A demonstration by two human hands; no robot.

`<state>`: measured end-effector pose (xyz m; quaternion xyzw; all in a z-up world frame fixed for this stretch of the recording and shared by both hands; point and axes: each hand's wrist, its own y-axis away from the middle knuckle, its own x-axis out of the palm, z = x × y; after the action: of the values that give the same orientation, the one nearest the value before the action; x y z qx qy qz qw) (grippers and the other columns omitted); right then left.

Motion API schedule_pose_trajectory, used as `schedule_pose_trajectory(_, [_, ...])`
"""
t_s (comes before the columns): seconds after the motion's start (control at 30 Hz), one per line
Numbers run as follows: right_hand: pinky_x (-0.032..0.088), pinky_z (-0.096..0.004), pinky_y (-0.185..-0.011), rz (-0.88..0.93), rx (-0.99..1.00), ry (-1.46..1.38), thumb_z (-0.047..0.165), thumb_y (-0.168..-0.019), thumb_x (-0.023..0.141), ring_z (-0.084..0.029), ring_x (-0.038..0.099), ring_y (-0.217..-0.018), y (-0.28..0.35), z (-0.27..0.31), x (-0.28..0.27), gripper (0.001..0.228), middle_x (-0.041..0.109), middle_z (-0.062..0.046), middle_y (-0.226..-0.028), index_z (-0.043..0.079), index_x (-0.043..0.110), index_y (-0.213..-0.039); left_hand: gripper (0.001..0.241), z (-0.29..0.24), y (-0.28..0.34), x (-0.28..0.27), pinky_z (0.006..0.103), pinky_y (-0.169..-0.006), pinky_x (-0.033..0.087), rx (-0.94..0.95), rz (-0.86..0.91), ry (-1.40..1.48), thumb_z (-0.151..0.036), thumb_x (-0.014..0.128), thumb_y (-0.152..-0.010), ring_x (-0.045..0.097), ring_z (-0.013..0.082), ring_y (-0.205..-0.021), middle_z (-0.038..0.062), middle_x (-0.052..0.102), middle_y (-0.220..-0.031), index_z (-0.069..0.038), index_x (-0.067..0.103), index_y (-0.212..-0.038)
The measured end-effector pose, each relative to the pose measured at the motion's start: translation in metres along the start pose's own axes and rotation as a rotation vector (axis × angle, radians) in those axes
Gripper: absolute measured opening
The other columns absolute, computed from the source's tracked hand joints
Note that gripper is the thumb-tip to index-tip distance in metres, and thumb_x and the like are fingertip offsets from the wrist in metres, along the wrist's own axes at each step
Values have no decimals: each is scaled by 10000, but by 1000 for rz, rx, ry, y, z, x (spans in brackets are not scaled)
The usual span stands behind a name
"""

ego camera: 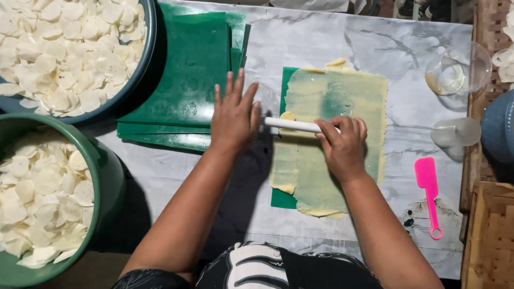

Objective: Flattening thin slices of dough on a green mat using a rolling pin to prepare them for further processing.

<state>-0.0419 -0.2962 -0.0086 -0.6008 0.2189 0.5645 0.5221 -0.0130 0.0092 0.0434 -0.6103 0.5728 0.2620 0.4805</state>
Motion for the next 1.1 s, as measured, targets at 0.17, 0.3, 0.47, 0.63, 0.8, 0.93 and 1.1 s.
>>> schedule_pose_trajectory(0.17, [338,-577,-1111,48,-22,-11,474,-1051,514,-365,508,-1318,-21,24,4,542,478,-184,-1429,159,544,-1490,537,12,3,59,604,-1239,198,-15,106,-105,-328,448,-1049,269,362,-1553,160,332,-1664,-162,462,-1560])
schedule_pose_trajectory(0.3, [324,-597,-1123,76,48,92,496,-1104,449,-419,428,-1458,-38,26,9,671,437,-277,-1593,-17,486,-1535,574,10,-15,66,569,-1270,134,-99,153,-143,-346,398,-1057,211,331,-1574,136,298,-1685,-138,400,-1592])
schedule_pose_trajectory(0.47, [262,-582,-1164,199,110,90,552,-1090,383,-362,375,-1502,-7,38,1,731,370,-229,-1647,28,365,-1600,595,-2,21,46,571,-1279,5,-98,229,-159,-377,317,-1080,105,302,-1600,96,169,-1731,-148,323,-1629])
schedule_pose_trajectory(0.63, [182,-610,-1203,288,209,69,581,-1080,380,-352,273,-1555,-44,36,6,768,303,-209,-1684,31,338,-1613,581,14,1,68,607,-1262,-18,-99,126,-210,-363,366,-1069,123,302,-1591,93,215,-1718,-144,392,-1607])
schedule_pose_trajectory(0.8, [199,-611,-1188,324,201,100,536,-1082,366,-329,304,-1542,-30,35,3,714,299,-173,-1691,84,317,-1632,602,-3,12,46,593,-1273,-44,-91,237,-223,-407,288,-1070,89,276,-1601,77,195,-1727,-145,376,-1605])
schedule_pose_trajectory(0.93, [196,-635,-1196,367,187,63,477,-1079,391,-328,340,-1513,35,50,-21,647,398,-145,-1624,134,332,-1624,588,-23,79,40,555,-1288,11,-13,283,-236,-402,327,-1072,129,278,-1598,95,212,-1720,-105,402,-1573])
schedule_pose_trajectory(1.1, [80,-758,-1181,371,220,29,537,-1061,361,-370,208,-1563,40,57,-20,741,262,-188,-1678,102,237,-1647,640,-22,95,75,509,-1287,101,-24,12,-183,-438,401,-1073,233,325,-1572,174,291,-1683,-49,377,-1580])
